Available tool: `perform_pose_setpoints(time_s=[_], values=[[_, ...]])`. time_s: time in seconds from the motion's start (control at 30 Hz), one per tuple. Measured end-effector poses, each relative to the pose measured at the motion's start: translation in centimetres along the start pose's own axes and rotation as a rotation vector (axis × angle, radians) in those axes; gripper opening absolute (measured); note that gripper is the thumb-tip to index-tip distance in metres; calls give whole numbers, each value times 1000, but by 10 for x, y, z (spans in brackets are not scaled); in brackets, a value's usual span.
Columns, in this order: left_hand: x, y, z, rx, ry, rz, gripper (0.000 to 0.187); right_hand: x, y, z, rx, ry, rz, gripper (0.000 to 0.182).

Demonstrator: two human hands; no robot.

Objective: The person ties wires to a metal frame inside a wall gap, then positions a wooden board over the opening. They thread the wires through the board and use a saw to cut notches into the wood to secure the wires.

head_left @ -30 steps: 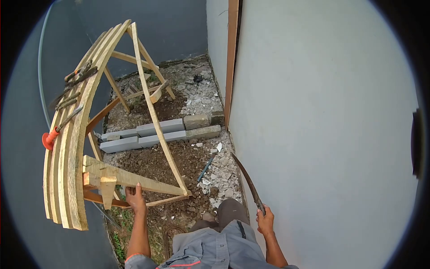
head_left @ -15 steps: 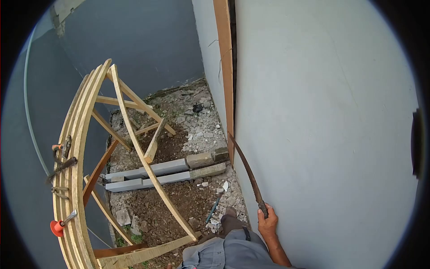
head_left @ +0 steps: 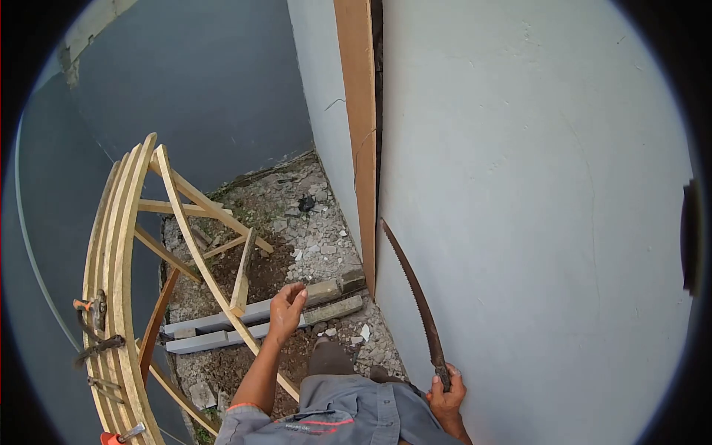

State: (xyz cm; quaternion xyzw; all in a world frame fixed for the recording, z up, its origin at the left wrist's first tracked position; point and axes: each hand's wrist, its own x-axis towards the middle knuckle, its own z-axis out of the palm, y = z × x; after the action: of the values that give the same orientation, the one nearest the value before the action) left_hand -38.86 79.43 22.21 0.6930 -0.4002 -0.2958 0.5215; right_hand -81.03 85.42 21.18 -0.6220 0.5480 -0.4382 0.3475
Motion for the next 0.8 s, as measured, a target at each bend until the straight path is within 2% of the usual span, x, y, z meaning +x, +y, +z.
perform_pose_setpoints(time_s=[0.03, 0.07, 0.2, 0.27, 0.4, 0.47, 0.6, 0.73, 0.8], values=[[28, 1, 0, -68, -25, 31, 30, 0, -26, 5, 126, 74, 67, 29], [50, 15, -1, -115, -52, 52, 32, -3, -31, 11, 124, 95, 79, 29], [131, 38, -9, -225, -138, 106, 35, 7, -70, 43, 181, 283, 20, 32], [160, 46, -15, -261, -167, 138, 36, 22, -99, 60, 77, 277, -232, 35], [209, 64, -31, -266, -197, 135, 40, 51, -154, 80, 132, 268, -198, 38], [227, 65, -36, -291, -212, 109, 41, 62, -180, 82, 219, 278, -277, 44], [260, 65, -54, -338, -202, 128, 38, 67, -215, 93, 176, 236, -323, 49], [286, 60, -82, -357, -181, 100, 38, 61, -225, 126, 364, 210, -175, 52], [291, 61, -101, -339, -151, 84, 39, 58, -235, 145, 380, 187, -107, 48]])
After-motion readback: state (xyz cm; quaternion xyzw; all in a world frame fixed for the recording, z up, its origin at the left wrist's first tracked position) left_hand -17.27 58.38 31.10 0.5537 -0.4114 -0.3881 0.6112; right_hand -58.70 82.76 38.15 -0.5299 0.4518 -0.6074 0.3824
